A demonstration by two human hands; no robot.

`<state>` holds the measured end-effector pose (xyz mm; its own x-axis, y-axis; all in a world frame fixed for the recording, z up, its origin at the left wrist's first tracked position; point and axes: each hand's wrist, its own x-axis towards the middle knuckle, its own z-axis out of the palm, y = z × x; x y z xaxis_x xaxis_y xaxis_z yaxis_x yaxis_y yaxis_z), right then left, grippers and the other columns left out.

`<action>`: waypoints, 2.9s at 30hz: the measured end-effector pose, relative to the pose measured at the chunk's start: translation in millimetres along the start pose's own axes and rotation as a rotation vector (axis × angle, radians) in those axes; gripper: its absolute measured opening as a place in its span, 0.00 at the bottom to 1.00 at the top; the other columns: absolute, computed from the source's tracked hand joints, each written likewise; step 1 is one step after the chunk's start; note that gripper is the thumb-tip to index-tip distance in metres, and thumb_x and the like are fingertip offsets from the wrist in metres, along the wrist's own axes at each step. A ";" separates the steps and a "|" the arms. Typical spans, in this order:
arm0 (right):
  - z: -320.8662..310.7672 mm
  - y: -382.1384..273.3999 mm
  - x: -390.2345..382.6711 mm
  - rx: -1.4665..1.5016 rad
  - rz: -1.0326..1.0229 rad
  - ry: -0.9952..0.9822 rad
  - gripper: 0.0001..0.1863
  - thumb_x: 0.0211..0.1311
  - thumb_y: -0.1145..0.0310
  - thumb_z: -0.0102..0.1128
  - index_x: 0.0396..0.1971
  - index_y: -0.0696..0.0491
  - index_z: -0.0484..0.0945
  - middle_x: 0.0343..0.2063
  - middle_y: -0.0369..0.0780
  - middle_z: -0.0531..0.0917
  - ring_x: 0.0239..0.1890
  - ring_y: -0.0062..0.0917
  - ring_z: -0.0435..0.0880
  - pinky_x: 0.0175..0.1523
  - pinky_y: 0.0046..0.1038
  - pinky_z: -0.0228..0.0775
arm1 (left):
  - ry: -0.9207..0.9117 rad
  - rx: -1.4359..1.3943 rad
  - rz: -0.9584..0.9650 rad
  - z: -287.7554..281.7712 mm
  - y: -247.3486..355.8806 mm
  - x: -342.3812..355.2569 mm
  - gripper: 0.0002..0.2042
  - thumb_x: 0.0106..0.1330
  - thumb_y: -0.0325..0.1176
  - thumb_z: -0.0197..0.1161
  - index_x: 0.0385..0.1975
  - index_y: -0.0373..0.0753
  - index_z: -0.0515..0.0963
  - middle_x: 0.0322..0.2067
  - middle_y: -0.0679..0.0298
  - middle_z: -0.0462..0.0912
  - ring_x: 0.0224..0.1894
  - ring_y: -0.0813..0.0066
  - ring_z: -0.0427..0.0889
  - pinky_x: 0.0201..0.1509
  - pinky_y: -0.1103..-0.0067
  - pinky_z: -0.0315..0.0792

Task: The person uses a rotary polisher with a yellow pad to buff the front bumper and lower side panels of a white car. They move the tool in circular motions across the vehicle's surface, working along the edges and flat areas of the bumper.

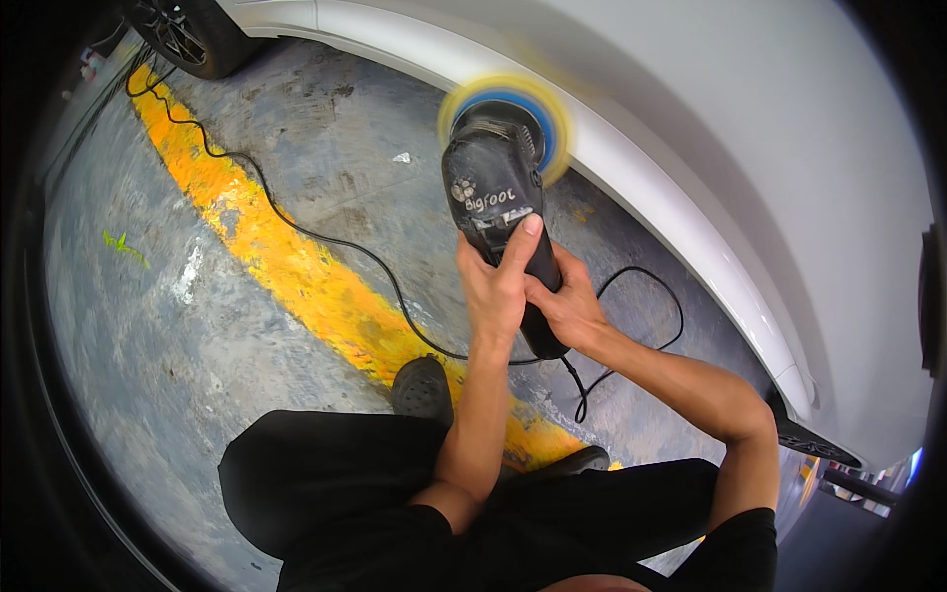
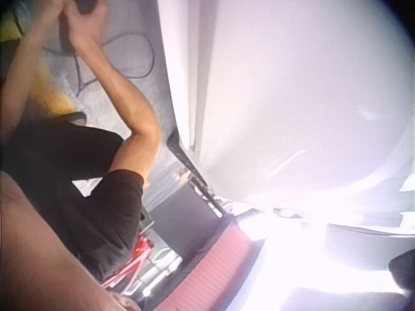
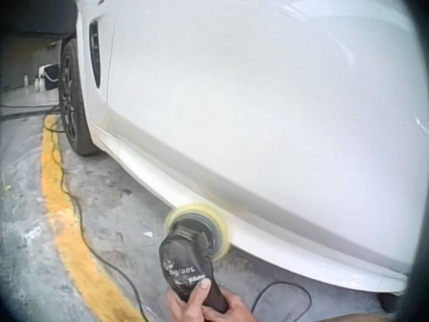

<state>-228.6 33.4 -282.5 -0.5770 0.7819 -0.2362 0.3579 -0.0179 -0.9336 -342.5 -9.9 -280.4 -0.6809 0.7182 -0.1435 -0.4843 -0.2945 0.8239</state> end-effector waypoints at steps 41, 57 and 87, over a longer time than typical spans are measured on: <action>3.0 -28.9 2.7 -0.201 0.107 0.028 0.35 0.52 0.44 0.76 0.47 0.62 0.83 0.32 0.48 0.88 0.34 0.34 0.88 0.42 0.36 0.78 | -0.090 -0.094 -0.016 -23.5 -19.7 13.9 0.27 0.75 0.49 0.63 0.59 0.29 0.76 0.45 0.50 0.86 0.46 0.61 0.88 0.50 0.68 0.84; -137.3 143.0 -199.9 0.374 -0.109 0.204 0.40 0.63 0.53 0.75 0.68 0.61 0.71 0.57 0.42 0.82 0.60 0.26 0.78 0.68 0.33 0.69 | -0.484 0.224 -0.056 98.9 -123.1 -191.0 0.31 0.65 0.36 0.78 0.62 0.29 0.70 0.49 0.56 0.82 0.49 0.70 0.82 0.52 0.74 0.77; -167.0 232.2 -373.0 0.827 -0.168 1.065 0.31 0.68 0.44 0.62 0.56 0.57 0.79 0.47 0.41 0.86 0.49 0.29 0.87 0.58 0.33 0.80 | -1.416 0.360 -0.188 200.5 -197.2 -322.4 0.38 0.66 0.48 0.77 0.65 0.24 0.71 0.55 0.49 0.85 0.55 0.64 0.86 0.61 0.69 0.79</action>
<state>192.3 -158.3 -366.3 0.4079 0.9030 -0.1348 -0.4190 0.0540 -0.9064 82.7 -57.0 -286.7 0.5709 0.7942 0.2082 -0.1989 -0.1122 0.9736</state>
